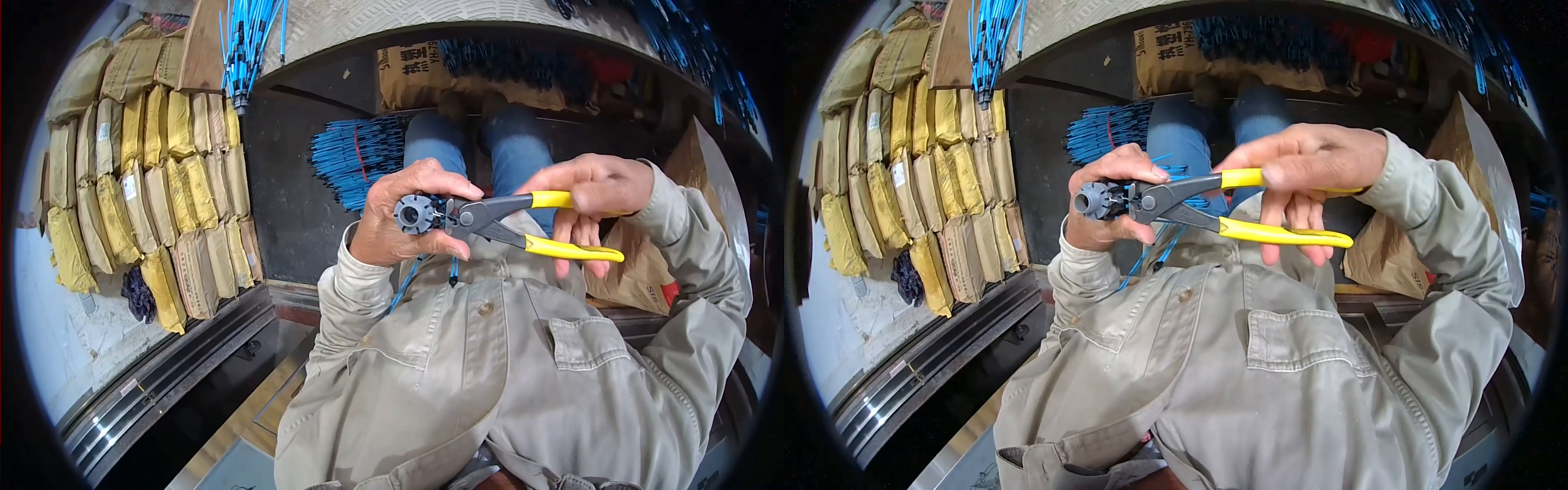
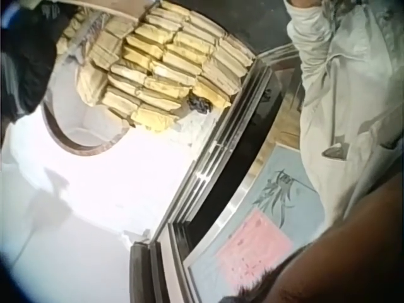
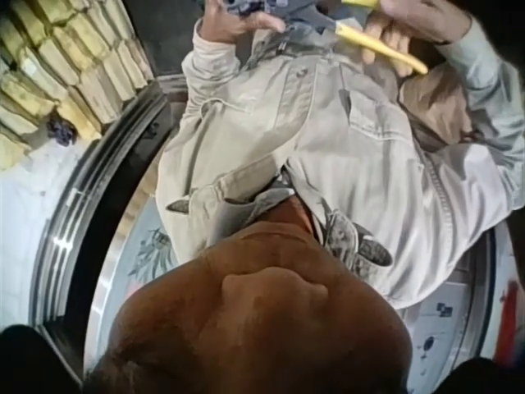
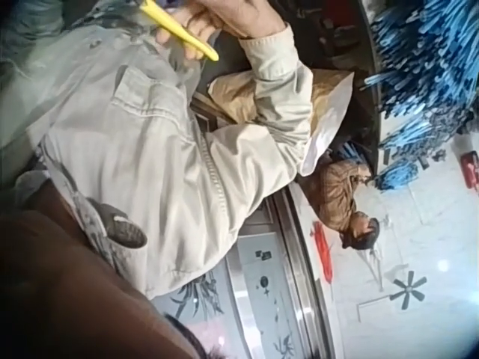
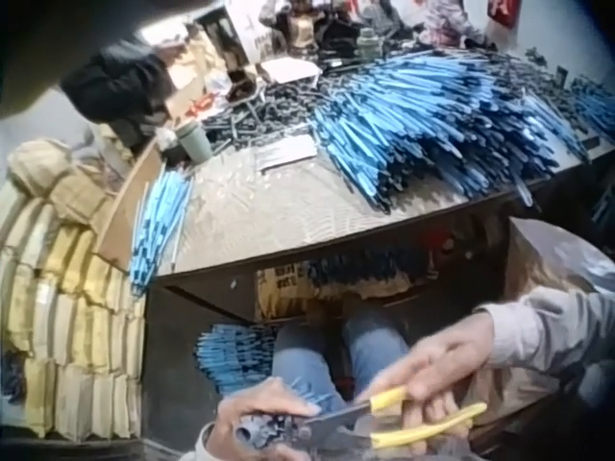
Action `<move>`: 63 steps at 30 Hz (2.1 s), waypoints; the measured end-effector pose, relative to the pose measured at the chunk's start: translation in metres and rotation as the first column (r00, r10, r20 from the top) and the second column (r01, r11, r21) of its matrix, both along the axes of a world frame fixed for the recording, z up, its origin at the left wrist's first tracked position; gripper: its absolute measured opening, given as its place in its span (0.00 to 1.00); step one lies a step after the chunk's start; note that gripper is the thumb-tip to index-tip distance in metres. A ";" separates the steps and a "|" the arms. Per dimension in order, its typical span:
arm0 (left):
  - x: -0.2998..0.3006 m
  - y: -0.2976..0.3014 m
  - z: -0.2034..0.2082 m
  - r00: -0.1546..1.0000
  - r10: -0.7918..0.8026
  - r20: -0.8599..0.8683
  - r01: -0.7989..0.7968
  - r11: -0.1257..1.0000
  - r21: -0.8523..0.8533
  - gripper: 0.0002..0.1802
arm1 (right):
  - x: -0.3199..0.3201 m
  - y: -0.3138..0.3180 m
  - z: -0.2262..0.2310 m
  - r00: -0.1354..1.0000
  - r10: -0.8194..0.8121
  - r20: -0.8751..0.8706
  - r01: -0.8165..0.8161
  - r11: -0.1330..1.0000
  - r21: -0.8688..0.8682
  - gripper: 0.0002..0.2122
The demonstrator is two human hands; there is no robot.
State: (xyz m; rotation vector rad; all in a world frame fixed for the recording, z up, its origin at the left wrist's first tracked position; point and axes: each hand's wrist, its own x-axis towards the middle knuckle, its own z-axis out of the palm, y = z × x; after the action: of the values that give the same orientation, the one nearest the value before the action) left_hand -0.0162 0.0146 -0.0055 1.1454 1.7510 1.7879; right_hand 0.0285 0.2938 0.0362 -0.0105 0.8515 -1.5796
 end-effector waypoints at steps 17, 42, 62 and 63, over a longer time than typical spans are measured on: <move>0.001 -0.001 -0.005 0.996 0.057 0.068 -0.058 0.998 0.018 0.32 | 0.011 0.001 0.018 0.634 0.093 -0.768 0.086 0.978 0.189 0.24; 0.013 0.003 -0.008 0.952 0.306 -0.005 -0.304 0.948 0.092 0.30 | 0.028 -0.035 -0.027 -0.358 0.592 -0.722 0.694 0.686 0.218 0.11; -0.010 -0.003 -0.009 0.965 0.080 0.249 -0.115 0.985 0.129 0.36 | 0.062 -0.081 -0.067 0.949 -0.268 0.167 0.315 0.780 -0.541 0.21; -0.010 -0.004 -0.007 0.964 0.088 0.250 -0.117 0.988 0.101 0.39 | 0.062 -0.085 -0.063 0.941 -0.296 0.166 0.338 0.781 -0.525 0.21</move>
State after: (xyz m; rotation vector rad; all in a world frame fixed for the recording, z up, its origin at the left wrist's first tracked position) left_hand -0.0260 0.0104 -0.0126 0.8447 1.6055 2.0192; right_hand 0.0906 0.2091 -0.0268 -0.2288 0.3198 -2.0921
